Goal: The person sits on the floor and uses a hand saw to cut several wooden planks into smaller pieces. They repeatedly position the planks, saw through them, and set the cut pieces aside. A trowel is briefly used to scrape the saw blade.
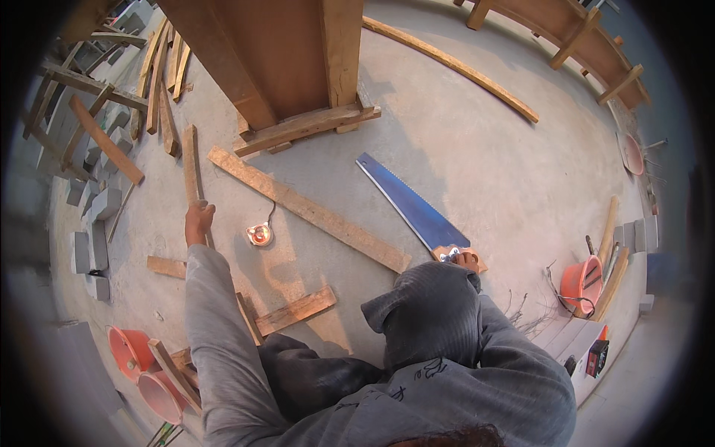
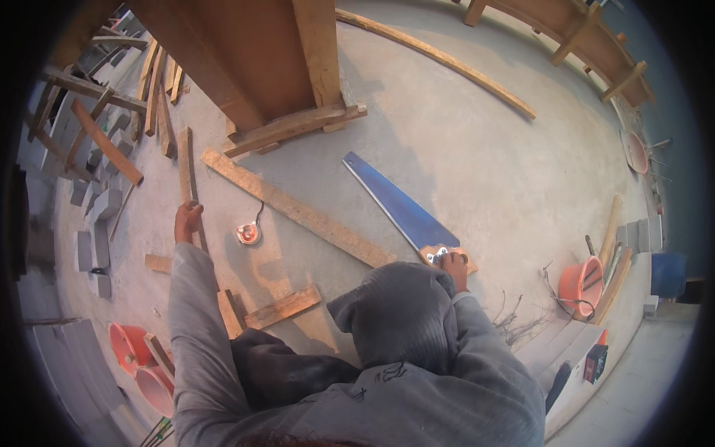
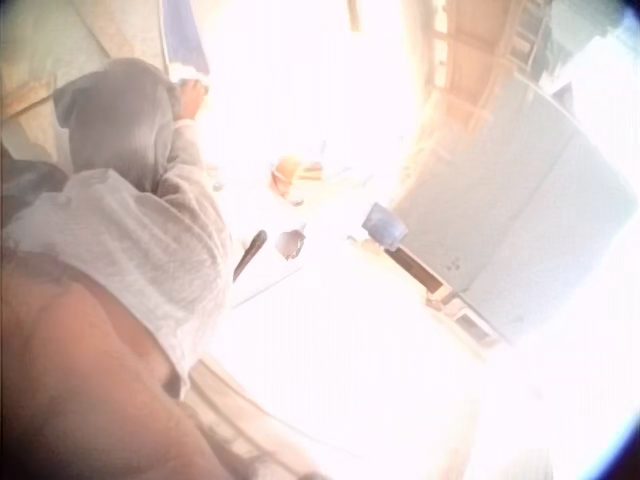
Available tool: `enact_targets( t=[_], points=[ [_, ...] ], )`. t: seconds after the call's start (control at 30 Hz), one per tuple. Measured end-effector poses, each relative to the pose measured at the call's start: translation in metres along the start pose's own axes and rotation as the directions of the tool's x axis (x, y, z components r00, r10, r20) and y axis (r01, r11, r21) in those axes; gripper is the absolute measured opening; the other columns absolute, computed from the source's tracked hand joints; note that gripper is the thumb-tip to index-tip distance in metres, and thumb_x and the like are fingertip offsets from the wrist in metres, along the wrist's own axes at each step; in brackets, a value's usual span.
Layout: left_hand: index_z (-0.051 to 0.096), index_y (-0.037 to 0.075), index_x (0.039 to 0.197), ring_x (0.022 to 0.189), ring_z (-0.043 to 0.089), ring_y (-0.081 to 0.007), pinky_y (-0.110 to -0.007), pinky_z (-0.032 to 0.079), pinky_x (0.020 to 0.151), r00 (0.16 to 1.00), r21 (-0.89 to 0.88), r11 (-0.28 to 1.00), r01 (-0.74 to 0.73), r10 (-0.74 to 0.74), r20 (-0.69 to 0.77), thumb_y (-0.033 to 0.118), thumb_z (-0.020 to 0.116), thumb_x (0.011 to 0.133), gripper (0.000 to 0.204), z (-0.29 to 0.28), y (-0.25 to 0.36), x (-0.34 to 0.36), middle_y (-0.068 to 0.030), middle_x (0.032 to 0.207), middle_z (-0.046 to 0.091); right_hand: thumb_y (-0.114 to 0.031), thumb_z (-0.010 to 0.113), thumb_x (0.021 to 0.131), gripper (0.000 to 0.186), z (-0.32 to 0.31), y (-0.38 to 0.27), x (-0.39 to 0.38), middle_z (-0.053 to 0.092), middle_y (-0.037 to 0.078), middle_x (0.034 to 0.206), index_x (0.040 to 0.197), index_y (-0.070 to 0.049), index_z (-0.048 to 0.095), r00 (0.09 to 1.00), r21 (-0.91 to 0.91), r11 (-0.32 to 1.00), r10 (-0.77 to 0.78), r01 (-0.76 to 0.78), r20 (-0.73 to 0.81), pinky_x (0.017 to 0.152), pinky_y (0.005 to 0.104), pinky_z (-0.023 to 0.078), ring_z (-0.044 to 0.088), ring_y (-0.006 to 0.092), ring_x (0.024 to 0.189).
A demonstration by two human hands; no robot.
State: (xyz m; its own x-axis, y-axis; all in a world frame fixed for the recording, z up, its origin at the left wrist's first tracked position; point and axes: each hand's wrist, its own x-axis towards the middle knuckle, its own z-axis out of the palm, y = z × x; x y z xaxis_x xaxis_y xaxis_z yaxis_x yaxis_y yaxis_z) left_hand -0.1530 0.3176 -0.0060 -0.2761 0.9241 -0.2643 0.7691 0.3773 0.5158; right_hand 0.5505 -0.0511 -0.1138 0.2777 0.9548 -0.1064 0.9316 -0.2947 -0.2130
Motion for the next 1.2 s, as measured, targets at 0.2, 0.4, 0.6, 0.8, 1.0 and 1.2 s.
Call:
enact_targets(
  t=[0.2, 0.4, 0.6, 0.8, 1.0, 1.2],
  points=[
    [0.067, -0.001, 0.125, 0.113, 0.068, -0.0373, -0.041, 0.053, 0.097, 0.996, -0.101, 0.992, -0.073, 0.068, -0.059, 0.025, 0.068, 0.081, 0.051, -0.005, 0.007, 0.019, -0.027, 0.117, 0.071, -0.037, 0.059, 0.091, 0.027, -0.001, -0.012, 0.005, 0.071, 0.01, 0.102, 0.103, -0.013, 0.062, 0.979, 0.036, 0.994, 0.092, -0.1, 0.184, 0.09, 0.0554, 0.036, 0.067, 0.031, 0.097],
    [0.069, -0.002, 0.121, 0.112, 0.069, -0.0371, -0.041, 0.053, 0.097, 0.998, -0.024, 1.0, 0.007, -0.008, -0.061, 0.024, 0.067, 0.08, 0.049, -0.002, 0.012, -0.001, -0.0266, 0.115, 0.071, -0.036, 0.063, 0.089, 0.033, -0.031, -0.004, -0.009, 0.073, 0.013, 0.1, 0.11, -0.011, 0.056, 0.986, -0.019, 0.996, 0.091, -0.089, 0.14, 0.101, 0.0567, 0.033, 0.07, 0.0327, 0.096],
    [0.071, -0.001, 0.116, 0.11, 0.069, -0.0378, -0.042, 0.053, 0.096, 0.987, -0.044, 0.999, 0.004, -0.011, -0.162, 0.027, 0.067, 0.08, 0.046, -0.038, 0.024, -0.046, -0.0254, 0.113, 0.072, -0.031, 0.081, 0.076, 0.066, -0.06, 0.046, -0.058, 0.071, 0.018, 0.104, 0.128, -0.004, 0.052, 0.956, -0.096, 0.969, 0.24, -0.227, 0.167, 0.093, 0.0506, 0.048, 0.069, 0.0385, 0.097],
    [0.07, -0.003, 0.115, 0.11, 0.068, -0.039, -0.042, 0.053, 0.095, 0.985, -0.022, 0.999, 0.03, -0.033, -0.172, 0.026, 0.068, 0.082, 0.044, -0.052, 0.032, -0.056, -0.0274, 0.113, 0.071, -0.028, 0.079, 0.079, 0.049, -0.064, 0.074, -0.067, 0.066, 0.023, 0.11, 0.115, -0.001, 0.061, 0.945, 0.117, 0.938, 0.318, -0.325, 0.074, 0.09, 0.0467, 0.051, 0.064, 0.0421, 0.103],
    [0.068, -0.007, 0.118, 0.094, 0.073, -0.0367, -0.041, 0.058, 0.079, 0.986, -0.214, 0.977, 0.015, -0.049, -0.157, 0.021, 0.068, 0.083, 0.045, -0.051, -0.017, -0.032, -0.0282, 0.109, 0.072, -0.028, 0.071, 0.089, 0.042, -0.053, -0.043, 0.033, 0.064, 0.023, 0.113, 0.119, 0.0, 0.062, 0.987, 0.505, 0.849, -0.159, 0.155, -0.036, 0.088, 0.0437, 0.052, 0.066, 0.0364, 0.102],
    [0.067, -0.007, 0.121, 0.087, 0.074, -0.0341, -0.042, 0.059, 0.07, 0.985, -0.159, 0.986, -0.055, 0.028, -0.172, 0.021, 0.066, 0.082, 0.048, -0.062, -0.022, -0.044, -0.0278, 0.103, 0.073, -0.001, 0.058, 0.089, 0.026, -0.198, -0.22, 0.11, 0.069, 0.014, 0.091, 0.114, -0.003, 0.064, 0.745, 0.532, 0.564, -0.631, 0.632, -0.216, 0.079, 0.0404, 0.054, 0.069, 0.0331, 0.085]
  ],
)
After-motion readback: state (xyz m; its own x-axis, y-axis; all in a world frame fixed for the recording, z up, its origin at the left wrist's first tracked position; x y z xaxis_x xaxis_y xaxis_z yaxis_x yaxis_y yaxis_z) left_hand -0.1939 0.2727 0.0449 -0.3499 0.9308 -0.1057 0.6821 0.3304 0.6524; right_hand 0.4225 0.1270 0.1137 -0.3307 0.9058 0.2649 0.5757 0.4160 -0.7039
